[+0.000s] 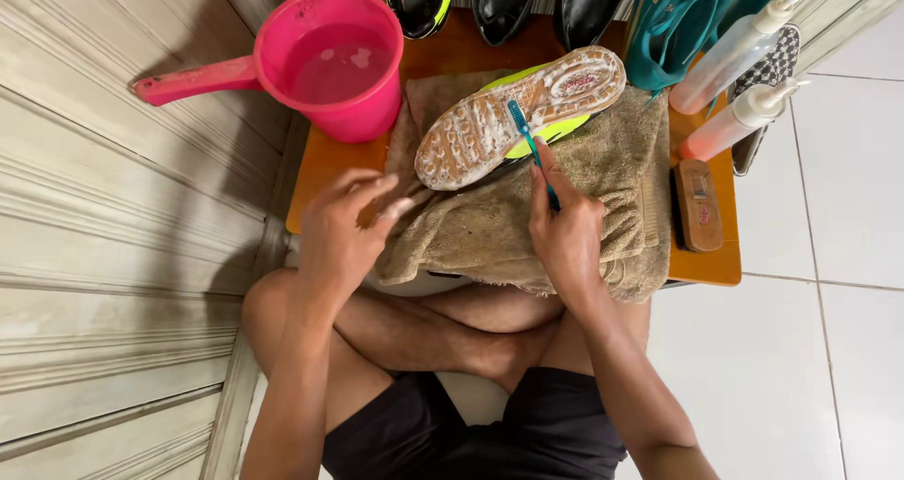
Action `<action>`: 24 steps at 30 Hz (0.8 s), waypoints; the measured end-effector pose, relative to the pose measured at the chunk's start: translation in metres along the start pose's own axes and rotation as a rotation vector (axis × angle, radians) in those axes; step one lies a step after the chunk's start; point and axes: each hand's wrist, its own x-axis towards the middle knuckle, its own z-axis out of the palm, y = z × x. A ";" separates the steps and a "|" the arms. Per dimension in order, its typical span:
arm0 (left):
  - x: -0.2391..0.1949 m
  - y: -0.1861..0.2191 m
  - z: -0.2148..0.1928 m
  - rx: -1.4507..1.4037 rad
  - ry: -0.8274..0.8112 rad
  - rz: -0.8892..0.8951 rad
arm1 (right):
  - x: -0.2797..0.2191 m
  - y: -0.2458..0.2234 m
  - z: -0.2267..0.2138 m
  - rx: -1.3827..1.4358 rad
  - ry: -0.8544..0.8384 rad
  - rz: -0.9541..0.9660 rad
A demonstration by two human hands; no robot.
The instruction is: The person scrubs the sole of a sneaker with a toothbrush and soapy water. They hold the shoe steady with one hand while scrubbing the tread pattern with the other.
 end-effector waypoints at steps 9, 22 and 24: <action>0.032 -0.020 0.065 -0.127 -0.068 -0.132 | 0.006 -0.018 -0.011 -0.044 -0.084 -0.024; 0.025 -0.046 0.093 -0.214 0.130 -0.042 | 0.036 -0.059 0.001 -0.174 -0.179 -0.159; 0.024 -0.037 0.084 -0.238 0.079 -0.064 | 0.027 -0.074 -0.013 -0.274 -0.244 -0.101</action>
